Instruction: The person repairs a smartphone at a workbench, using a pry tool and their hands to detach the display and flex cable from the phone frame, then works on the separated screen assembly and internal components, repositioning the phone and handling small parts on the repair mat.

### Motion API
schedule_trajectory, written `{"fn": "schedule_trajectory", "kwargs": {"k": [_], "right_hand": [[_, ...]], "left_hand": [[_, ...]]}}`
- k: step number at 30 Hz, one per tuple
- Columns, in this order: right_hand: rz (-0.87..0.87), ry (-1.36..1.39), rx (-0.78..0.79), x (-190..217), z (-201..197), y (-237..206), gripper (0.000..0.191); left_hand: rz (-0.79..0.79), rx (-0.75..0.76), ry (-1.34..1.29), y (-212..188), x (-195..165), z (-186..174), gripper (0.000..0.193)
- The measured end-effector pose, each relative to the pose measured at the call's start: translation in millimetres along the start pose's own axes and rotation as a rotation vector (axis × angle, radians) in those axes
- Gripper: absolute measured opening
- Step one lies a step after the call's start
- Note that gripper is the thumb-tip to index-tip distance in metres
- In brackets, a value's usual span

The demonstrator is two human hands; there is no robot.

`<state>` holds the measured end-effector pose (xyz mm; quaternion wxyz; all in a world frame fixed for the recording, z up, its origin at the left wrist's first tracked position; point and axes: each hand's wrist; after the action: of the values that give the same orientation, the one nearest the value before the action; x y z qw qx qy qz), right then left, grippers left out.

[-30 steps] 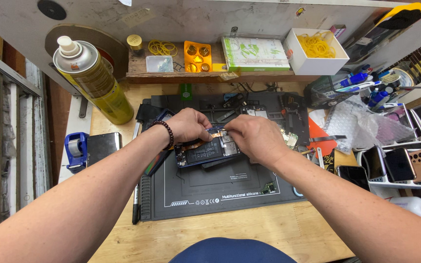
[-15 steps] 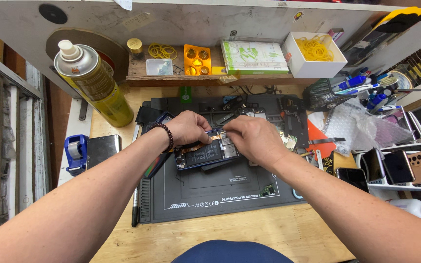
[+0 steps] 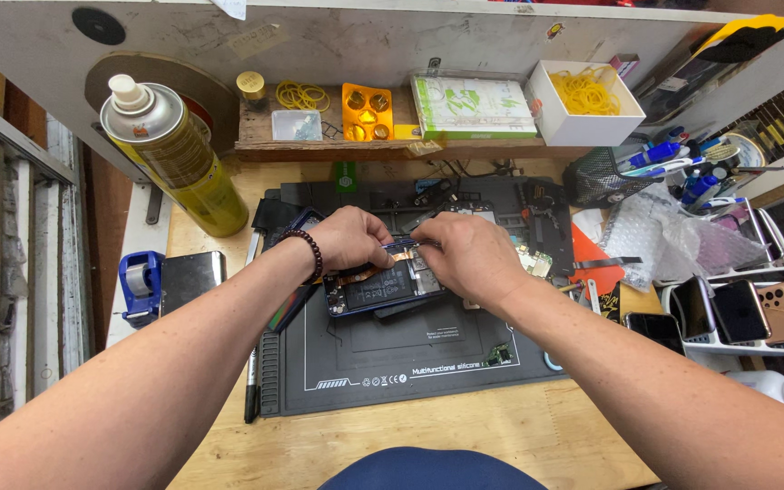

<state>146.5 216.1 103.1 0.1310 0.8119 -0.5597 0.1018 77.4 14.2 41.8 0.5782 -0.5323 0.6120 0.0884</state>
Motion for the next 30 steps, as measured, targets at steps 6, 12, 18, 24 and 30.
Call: {"fn": "schedule_trajectory", "kwargs": {"k": [6,12,18,24,30], "right_hand": [[0.021,0.007,0.018,4,-2,1,0.019],[0.048,0.062,0.016,4,-4,2,0.023],[0.03,0.024,0.046,10,-6,6,0.024],[0.14,0.015,0.122,16,-9,11,0.026],[0.335,0.55,0.03,8,-5,12,0.026]], "left_hand": [[0.0,-0.004,-0.003,1,3,0,0.025],[-0.013,0.001,-0.017,2,4,0,0.025],[-0.012,-0.004,0.005,2,1,0,0.025],[-0.019,-0.017,-0.021,-3,-1,0,0.02],[-0.121,-0.032,-0.606,-16,-3,1,0.014]]}}
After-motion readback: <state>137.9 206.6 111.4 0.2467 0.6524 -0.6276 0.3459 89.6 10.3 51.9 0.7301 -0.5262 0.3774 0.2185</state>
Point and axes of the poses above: each hand's wrist, its own y-axis towards the middle knuckle, its own z-axis out of the palm, x = y × z, and after that the axes turned 3 degrees about -y, right-handed
